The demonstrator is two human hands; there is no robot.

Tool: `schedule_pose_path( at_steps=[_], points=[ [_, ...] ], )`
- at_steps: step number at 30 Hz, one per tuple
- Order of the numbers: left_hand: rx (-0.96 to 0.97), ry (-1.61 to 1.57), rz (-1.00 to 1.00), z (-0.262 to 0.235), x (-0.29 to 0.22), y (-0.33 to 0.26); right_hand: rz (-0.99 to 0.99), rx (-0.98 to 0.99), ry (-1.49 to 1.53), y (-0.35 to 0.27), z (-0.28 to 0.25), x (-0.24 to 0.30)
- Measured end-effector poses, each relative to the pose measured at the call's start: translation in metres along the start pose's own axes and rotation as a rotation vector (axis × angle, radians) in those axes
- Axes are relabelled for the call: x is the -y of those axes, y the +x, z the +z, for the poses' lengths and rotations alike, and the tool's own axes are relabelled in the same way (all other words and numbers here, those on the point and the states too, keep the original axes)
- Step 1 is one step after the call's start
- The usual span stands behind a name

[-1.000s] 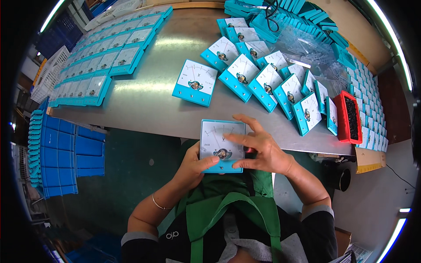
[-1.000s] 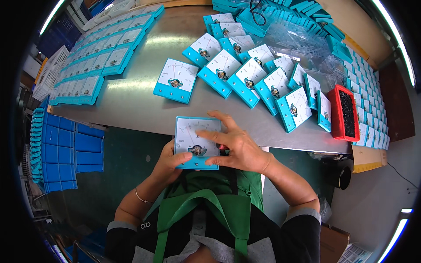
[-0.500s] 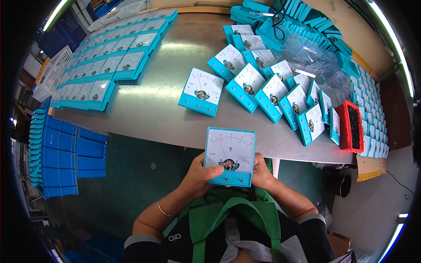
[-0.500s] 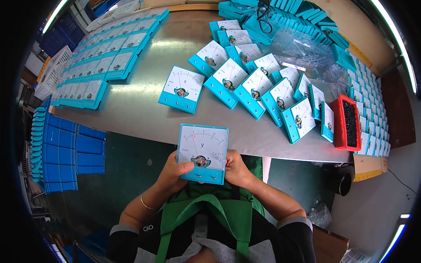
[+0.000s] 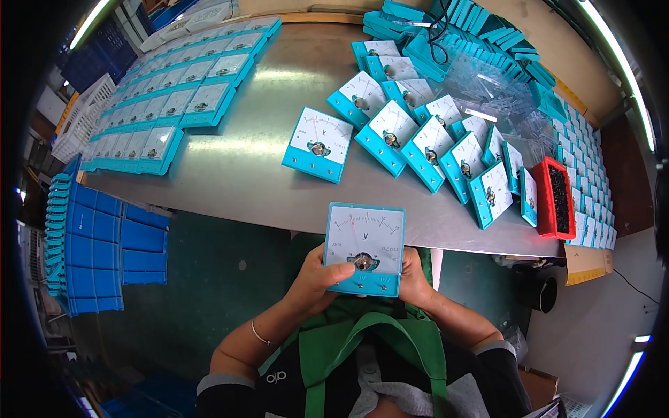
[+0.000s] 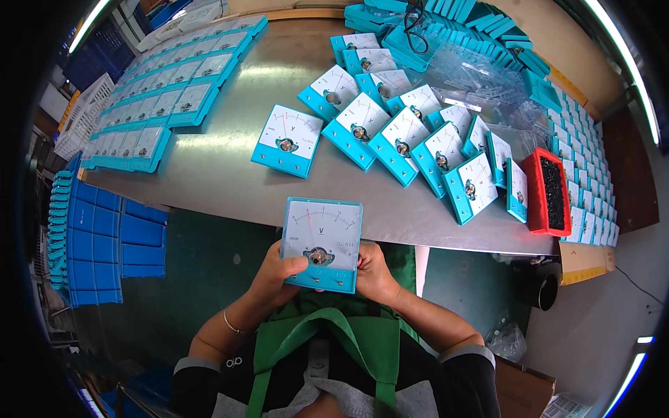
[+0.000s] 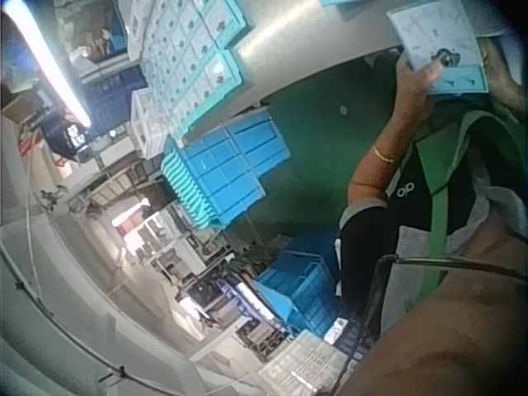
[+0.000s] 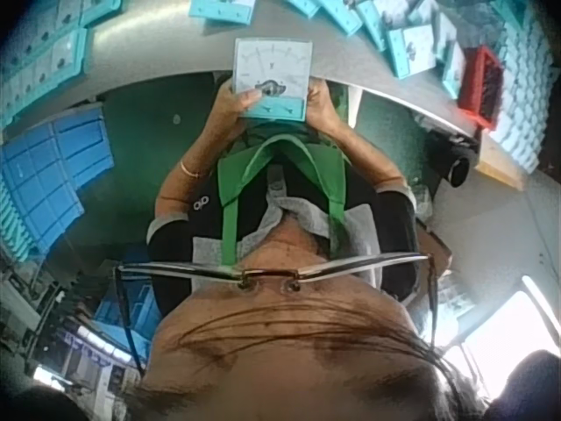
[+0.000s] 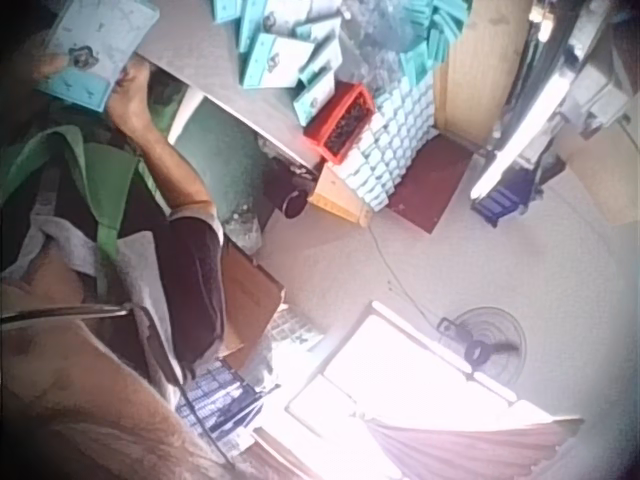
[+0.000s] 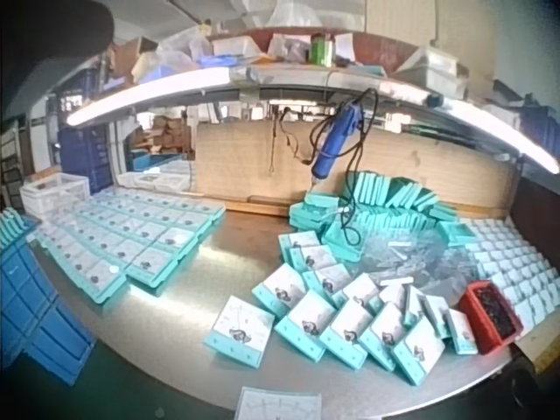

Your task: The person assembles small teal-colored electronic devices on a factory workbench. They use a screwdriver to tighten screws on the device casing, place a clear plastic cover over the internal components, and then close the device. The completed units are stacked on the table, and the person repeats this process for multiple units.

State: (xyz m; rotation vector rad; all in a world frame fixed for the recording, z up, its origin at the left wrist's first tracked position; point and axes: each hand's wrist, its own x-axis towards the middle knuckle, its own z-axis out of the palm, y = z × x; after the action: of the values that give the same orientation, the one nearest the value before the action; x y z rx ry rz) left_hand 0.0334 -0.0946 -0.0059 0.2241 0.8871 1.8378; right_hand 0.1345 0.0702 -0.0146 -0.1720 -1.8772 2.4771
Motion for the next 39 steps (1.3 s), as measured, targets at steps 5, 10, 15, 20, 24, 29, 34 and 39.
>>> schedule_pose_path(
  at_steps=[5, 10, 15, 20, 24, 29, 34, 39],
  points=[
    [-0.016, 0.055, 0.031, 0.003, -0.001, -0.001, -0.036, -0.014, -0.049, -0.002, -0.011, -0.011],
    [0.044, 0.147, 0.074, 0.004, -0.013, 0.0, 0.117, 0.043, 0.054, -0.014, -0.031, 0.029],
    [-0.007, 0.309, 0.167, 0.003, -0.013, 0.015, -0.286, -0.021, -0.537, -0.004, -0.026, 0.063],
    [-0.096, 0.436, 0.62, 0.009, -0.007, 0.037, -0.509, -0.146, -0.979, 0.015, -0.022, 0.085],
    [-0.032, 0.375, 0.737, 0.01, -0.006, 0.055, -0.765, 0.056, -1.341, 0.035, -0.007, 0.085],
    [-0.007, 0.002, 0.483, -0.015, -0.011, 0.068, -0.488, 0.123, -1.088, 0.093, -0.048, 0.109],
    [0.161, -0.036, 0.45, -0.028, -0.013, 0.076, -0.448, -0.487, -1.405, 0.224, -0.176, 0.12],
    [0.163, -0.007, 0.445, -0.032, -0.011, 0.076, -0.19, -0.6, -1.553, 0.296, -0.232, 0.123]
  ],
)
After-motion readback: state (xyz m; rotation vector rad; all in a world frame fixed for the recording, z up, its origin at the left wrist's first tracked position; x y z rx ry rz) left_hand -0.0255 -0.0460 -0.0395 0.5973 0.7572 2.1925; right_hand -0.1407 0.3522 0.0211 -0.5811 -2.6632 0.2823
